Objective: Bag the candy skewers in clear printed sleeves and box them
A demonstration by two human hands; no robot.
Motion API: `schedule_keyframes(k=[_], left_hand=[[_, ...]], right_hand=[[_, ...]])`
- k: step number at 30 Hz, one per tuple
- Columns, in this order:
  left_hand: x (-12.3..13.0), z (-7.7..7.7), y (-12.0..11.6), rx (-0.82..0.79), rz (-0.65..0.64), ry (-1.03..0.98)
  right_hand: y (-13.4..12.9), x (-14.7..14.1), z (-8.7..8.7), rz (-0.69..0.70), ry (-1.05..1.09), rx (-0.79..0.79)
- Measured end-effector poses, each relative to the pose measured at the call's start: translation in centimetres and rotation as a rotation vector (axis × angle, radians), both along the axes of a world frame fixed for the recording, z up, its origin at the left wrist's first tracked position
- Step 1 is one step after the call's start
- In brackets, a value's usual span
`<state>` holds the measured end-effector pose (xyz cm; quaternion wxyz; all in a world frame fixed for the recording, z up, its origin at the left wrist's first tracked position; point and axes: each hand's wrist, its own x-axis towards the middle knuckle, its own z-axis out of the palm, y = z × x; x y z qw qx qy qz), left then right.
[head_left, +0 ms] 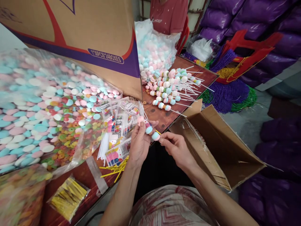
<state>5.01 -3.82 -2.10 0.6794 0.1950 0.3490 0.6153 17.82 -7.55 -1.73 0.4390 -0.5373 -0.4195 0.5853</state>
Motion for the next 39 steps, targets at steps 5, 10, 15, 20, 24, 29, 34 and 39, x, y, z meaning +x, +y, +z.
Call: schedule_keyframes(k=[5, 10, 15, 20, 24, 29, 34, 39], left_hand=[[-0.2, 0.9, 0.0, -0.018, -0.096, -0.068], [0.3, 0.9, -0.4, -0.040, -0.128, -0.015], [0.9, 0.8, -0.8, -0.020, -0.117, 0.086], [1.1, 0.7, -1.0, -0.059, -0.136, 0.091], [0.0, 1.0, -0.7, -0.071, -0.240, 0.080], [-1.3, 1.7, 1.1, -0.073, -0.079, 0.185], [-1.0, 1.8, 2.4, -0.046, -0.001, 0.092], [-0.6, 1.4, 2.4, -0.025, 0.046, 0.083]], right_hand=[[0.6, 1.0, -0.3, 0.107, 0.393, -0.362], [0.2, 0.2, -0.4, -0.059, 0.024, -0.016], [-0.8, -1.3, -0.6, -0.181, -0.578, 0.492], [-0.9, -1.7, -1.3, -0.209, -0.518, 0.491], [-0.3, -0.9, -0.8, -0.173, -0.241, 0.285], [-0.1, 0.0, -0.1, -0.130, -0.262, 0.260], [-0.2, 0.2, -0.6, -0.064, -0.536, 0.486], [-0.2, 1.1, -0.3, 0.040, -0.712, 0.546]])
